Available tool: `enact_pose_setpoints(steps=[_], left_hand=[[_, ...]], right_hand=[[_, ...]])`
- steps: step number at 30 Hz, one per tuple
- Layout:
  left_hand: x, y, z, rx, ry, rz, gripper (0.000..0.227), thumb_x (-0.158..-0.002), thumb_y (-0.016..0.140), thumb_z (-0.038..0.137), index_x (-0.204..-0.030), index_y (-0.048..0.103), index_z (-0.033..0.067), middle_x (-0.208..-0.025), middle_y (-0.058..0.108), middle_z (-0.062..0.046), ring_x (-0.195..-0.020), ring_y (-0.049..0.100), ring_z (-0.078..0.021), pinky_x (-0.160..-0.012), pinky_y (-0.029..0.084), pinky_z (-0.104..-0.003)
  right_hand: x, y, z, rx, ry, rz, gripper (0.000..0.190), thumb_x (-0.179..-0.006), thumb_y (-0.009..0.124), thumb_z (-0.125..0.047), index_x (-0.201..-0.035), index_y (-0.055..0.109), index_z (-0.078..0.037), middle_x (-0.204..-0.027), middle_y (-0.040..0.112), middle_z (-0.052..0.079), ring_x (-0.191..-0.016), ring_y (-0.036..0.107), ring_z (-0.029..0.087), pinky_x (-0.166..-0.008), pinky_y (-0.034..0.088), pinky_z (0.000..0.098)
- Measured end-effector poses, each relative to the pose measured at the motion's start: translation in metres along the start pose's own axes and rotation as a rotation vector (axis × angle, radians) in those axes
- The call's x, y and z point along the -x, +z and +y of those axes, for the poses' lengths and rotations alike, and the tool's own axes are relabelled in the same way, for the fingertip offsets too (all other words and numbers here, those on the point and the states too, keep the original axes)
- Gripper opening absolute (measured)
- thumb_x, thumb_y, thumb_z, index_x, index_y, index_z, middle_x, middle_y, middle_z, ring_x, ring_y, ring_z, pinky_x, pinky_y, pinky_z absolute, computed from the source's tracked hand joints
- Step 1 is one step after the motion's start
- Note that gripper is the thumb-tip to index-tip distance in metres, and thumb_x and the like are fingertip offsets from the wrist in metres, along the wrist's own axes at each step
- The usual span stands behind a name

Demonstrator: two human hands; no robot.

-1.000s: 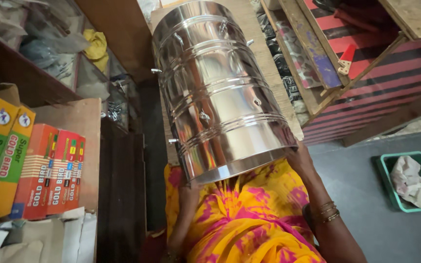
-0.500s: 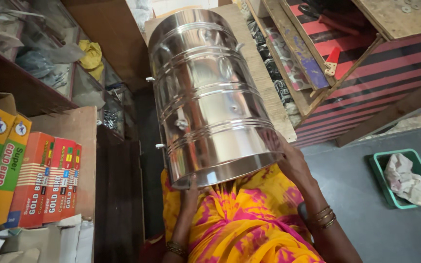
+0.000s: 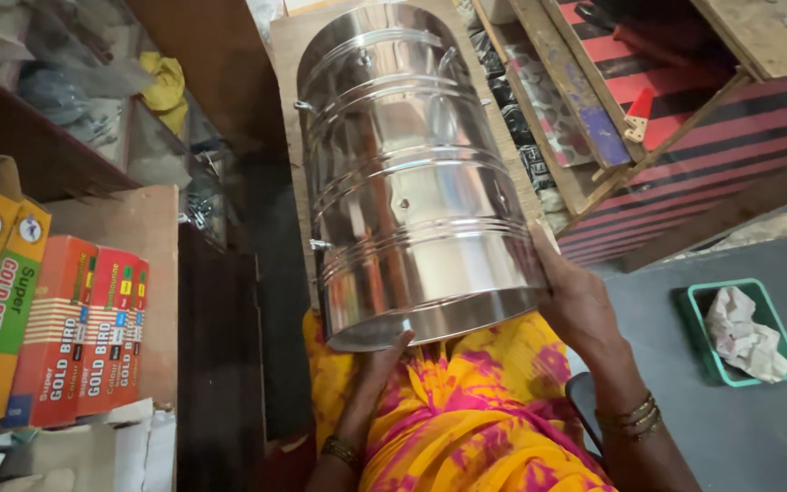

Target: The person is assembling a large cylindrical metal container by inserting and tightening bolts into pre-drilled holes. They repeatedly pick up bolts and washers from a nearby surface and secure them into the container's body.

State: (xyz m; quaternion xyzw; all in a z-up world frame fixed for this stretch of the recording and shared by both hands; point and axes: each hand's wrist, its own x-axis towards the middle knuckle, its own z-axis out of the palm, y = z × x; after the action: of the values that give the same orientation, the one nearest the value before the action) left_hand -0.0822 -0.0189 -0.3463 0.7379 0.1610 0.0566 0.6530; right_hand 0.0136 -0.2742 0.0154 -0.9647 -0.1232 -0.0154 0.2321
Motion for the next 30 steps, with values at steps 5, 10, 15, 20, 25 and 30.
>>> enact_pose_setpoints(steps=[5,10,15,20,25,30], left_hand=[[0.008,-0.006,0.047,0.041,-0.253,-0.084,0.039,-0.087,0.081,0.033,-0.104,0.071,-0.0002,-0.095,0.072,-0.008,-0.080,0.066,-0.0210,-0.070,0.055,-0.032],[0.027,-0.020,0.057,0.131,-0.340,-0.140,0.038,-0.093,0.076,0.034,-0.112,0.074,0.0014,-0.103,0.077,-0.006,-0.092,0.071,-0.0140,-0.080,0.057,-0.028],[0.042,-0.036,0.074,0.113,-0.240,-0.156,0.041,-0.095,0.069,0.037,-0.113,0.078,0.0016,-0.103,0.080,-0.011,-0.095,0.074,-0.0186,-0.084,0.056,-0.031],[0.081,-0.063,0.154,0.103,0.267,0.148,0.101,-0.093,0.074,0.049,-0.158,0.019,-0.0052,-0.160,0.033,-0.027,-0.148,0.032,-0.0384,-0.118,0.025,-0.045],[0.086,-0.080,0.247,-0.333,0.572,0.275,0.106,-0.096,0.055,0.071,-0.164,0.018,-0.0017,-0.170,0.025,-0.025,-0.160,0.025,-0.0429,-0.130,0.024,-0.050],[0.065,-0.072,0.325,-0.578,0.767,0.125,0.097,-0.093,0.049,0.071,-0.160,0.032,0.0028,-0.167,0.035,-0.022,-0.160,0.031,-0.0410,-0.132,0.022,-0.056]], right_hand=[[-0.002,-0.006,-0.009,-0.054,0.002,0.040,0.060,-0.095,0.066,-0.025,-0.153,0.048,-0.025,-0.107,0.067,0.029,-0.103,0.064,0.048,-0.082,0.052,0.0516],[-0.005,-0.008,-0.008,-0.090,-0.031,0.060,0.066,-0.090,0.067,-0.022,-0.154,0.049,-0.024,-0.122,0.065,0.027,-0.112,0.061,0.046,-0.087,0.052,0.0496],[-0.007,-0.003,-0.002,-0.097,0.009,0.072,0.056,-0.097,0.067,-0.028,-0.151,0.052,-0.022,-0.126,0.065,0.025,-0.115,0.061,0.045,-0.090,0.052,0.0481],[-0.009,-0.004,0.006,-0.163,-0.062,0.047,0.056,-0.098,0.064,-0.025,-0.151,0.050,-0.016,-0.132,0.063,0.024,-0.121,0.061,0.042,-0.095,0.051,0.0453],[-0.006,-0.008,0.009,-0.225,-0.097,0.010,0.064,-0.092,0.067,-0.017,-0.152,0.047,-0.014,-0.140,0.060,0.023,-0.128,0.058,0.040,-0.099,0.050,0.0433],[-0.002,-0.019,0.018,-0.247,-0.164,-0.090,0.078,-0.084,0.070,-0.013,-0.156,0.039,-0.010,-0.155,0.047,0.020,-0.139,0.049,0.035,-0.108,0.044,0.0416]])
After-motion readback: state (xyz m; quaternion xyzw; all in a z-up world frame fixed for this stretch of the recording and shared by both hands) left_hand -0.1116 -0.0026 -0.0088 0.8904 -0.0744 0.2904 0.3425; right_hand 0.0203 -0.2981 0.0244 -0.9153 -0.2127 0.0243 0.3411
